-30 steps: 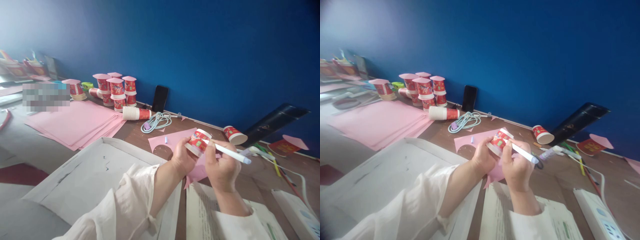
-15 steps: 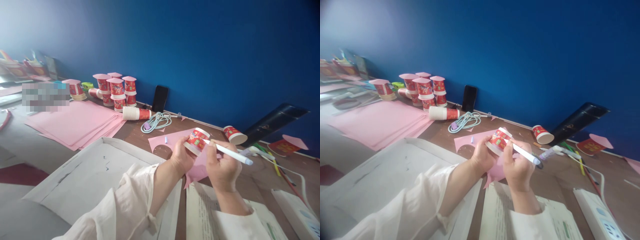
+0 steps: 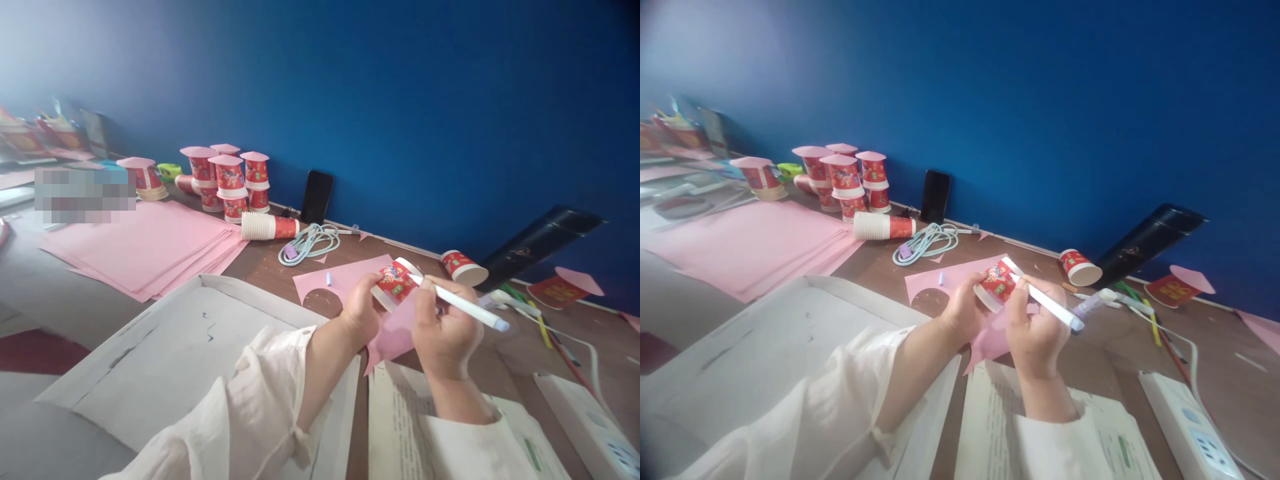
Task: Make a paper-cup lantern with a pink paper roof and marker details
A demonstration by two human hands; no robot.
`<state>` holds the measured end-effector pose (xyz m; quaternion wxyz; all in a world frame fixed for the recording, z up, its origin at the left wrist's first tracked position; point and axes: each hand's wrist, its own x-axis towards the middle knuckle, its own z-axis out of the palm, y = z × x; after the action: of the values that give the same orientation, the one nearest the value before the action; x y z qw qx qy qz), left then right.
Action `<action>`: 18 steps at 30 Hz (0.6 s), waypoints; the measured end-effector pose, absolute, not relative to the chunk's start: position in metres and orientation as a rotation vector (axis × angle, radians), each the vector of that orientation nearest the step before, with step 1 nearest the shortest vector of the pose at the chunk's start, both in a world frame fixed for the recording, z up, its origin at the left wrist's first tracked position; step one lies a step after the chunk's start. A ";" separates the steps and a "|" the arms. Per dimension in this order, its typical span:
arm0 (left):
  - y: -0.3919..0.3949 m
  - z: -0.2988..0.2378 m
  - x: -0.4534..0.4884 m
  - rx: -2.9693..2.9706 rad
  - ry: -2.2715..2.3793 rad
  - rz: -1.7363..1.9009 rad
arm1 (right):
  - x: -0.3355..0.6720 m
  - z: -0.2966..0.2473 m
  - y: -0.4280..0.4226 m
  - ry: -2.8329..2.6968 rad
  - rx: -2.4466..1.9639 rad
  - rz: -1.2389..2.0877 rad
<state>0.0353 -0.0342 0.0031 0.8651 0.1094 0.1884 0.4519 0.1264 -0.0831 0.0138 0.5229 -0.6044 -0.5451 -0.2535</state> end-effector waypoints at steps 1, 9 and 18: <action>-0.034 0.004 0.035 0.235 0.402 0.938 | 0.127 0.014 -0.083 -1.312 -1.439 -0.612; -0.036 0.006 0.034 0.269 0.420 0.922 | 0.127 0.014 -0.082 -1.322 -1.430 -0.620; -0.036 0.004 0.035 0.227 0.426 0.918 | 0.126 0.015 -0.082 -1.327 -1.440 -0.648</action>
<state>0.0348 -0.0360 0.0043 0.8685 0.1086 0.2037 0.4387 0.1263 -0.0817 0.0150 0.5138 -0.5990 -0.5520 -0.2695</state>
